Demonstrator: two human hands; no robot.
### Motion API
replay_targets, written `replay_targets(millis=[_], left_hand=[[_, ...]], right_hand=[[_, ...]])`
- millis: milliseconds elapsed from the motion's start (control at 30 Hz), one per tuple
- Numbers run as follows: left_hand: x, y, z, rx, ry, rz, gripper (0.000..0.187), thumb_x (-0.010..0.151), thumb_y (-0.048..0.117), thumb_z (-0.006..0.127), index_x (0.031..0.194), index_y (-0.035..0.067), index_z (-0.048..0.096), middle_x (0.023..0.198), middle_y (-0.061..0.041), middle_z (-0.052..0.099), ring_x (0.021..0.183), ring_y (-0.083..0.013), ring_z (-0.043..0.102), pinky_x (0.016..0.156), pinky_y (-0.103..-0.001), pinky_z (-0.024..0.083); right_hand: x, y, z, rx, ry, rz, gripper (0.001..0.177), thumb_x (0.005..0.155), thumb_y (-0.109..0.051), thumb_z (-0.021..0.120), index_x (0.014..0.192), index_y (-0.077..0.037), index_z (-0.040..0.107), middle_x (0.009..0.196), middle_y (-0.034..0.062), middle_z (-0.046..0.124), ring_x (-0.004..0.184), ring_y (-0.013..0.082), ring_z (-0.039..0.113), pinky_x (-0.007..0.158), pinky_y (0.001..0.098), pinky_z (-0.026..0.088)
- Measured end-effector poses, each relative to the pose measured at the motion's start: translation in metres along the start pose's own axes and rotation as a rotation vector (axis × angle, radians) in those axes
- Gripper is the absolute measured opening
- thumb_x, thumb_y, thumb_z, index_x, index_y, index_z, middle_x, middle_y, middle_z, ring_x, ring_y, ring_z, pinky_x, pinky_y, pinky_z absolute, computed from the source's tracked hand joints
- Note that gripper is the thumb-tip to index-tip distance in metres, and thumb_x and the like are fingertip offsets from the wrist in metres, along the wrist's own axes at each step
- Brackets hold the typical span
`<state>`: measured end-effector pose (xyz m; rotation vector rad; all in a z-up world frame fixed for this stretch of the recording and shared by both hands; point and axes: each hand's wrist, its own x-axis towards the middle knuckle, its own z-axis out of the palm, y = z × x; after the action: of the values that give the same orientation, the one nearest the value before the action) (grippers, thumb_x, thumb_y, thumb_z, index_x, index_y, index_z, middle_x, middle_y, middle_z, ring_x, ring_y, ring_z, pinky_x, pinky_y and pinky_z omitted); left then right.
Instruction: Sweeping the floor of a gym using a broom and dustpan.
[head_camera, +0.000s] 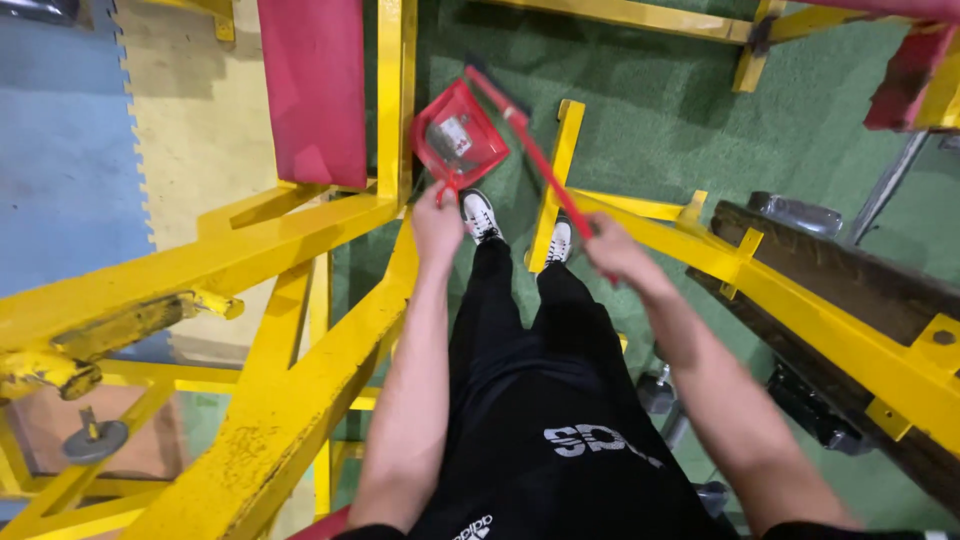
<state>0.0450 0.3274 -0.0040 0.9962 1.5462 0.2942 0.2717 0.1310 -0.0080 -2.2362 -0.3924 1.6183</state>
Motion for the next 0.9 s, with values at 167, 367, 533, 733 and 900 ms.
replay_targets(millis=[167,367,533,733,900], left_hand=[[-0.019,-0.044,0.005,-0.241,0.069,-0.008,0.039,0.105,0.018,0.054,0.136,-0.004,0.059,0.11,-0.016,0.07,0.078,-0.0183,0.07,0.056,-0.032,0.065],[-0.031,-0.059,0.027,-0.246,0.079,-0.062,0.041,0.105,0.022,0.051,0.139,0.0,0.058,0.11,-0.013,0.07,0.083,-0.0177,0.071,0.06,-0.033,0.067],[-0.031,-0.06,0.029,-0.237,0.06,-0.021,0.042,0.105,0.022,0.052,0.141,0.001,0.055,0.113,-0.01,0.07,0.086,-0.0159,0.071,0.061,-0.033,0.068],[-0.033,-0.068,0.029,-0.24,0.025,-0.035,0.041,0.106,0.022,0.051,0.141,0.001,0.056,0.11,-0.011,0.069,0.086,-0.0152,0.07,0.063,-0.032,0.068],[-0.041,-0.065,0.032,-0.212,0.012,-0.031,0.041,0.105,0.022,0.052,0.142,0.003,0.055,0.108,-0.008,0.069,0.081,-0.0115,0.069,0.06,-0.032,0.067]], right_hand=[[0.06,-0.014,-0.017,-0.216,0.145,-0.08,0.061,0.08,-0.006,0.057,0.141,-0.004,0.054,0.079,0.0173,0.071,0.055,0.0266,0.067,0.052,0.042,0.053],[0.038,0.024,0.069,-0.377,0.043,-0.011,0.039,0.086,-0.012,0.056,0.122,0.002,0.064,0.077,0.0199,0.071,0.056,0.0281,0.071,0.054,0.0434,0.057],[-0.049,-0.031,0.023,-0.201,-0.104,0.116,0.056,0.082,-0.009,0.049,0.136,-0.017,0.059,0.063,0.0157,0.062,0.043,0.026,0.057,0.041,0.0417,0.047],[-0.003,-0.051,-0.008,-0.263,0.035,-0.012,0.05,0.087,-0.011,0.047,0.135,-0.014,0.062,0.069,0.0196,0.063,0.05,0.0307,0.06,0.046,0.0444,0.047],[0.07,-0.023,0.028,-0.382,0.102,-0.063,0.044,0.088,-0.013,0.055,0.131,-0.004,0.061,0.091,0.0264,0.072,0.081,0.0397,0.073,0.068,0.0497,0.057]])
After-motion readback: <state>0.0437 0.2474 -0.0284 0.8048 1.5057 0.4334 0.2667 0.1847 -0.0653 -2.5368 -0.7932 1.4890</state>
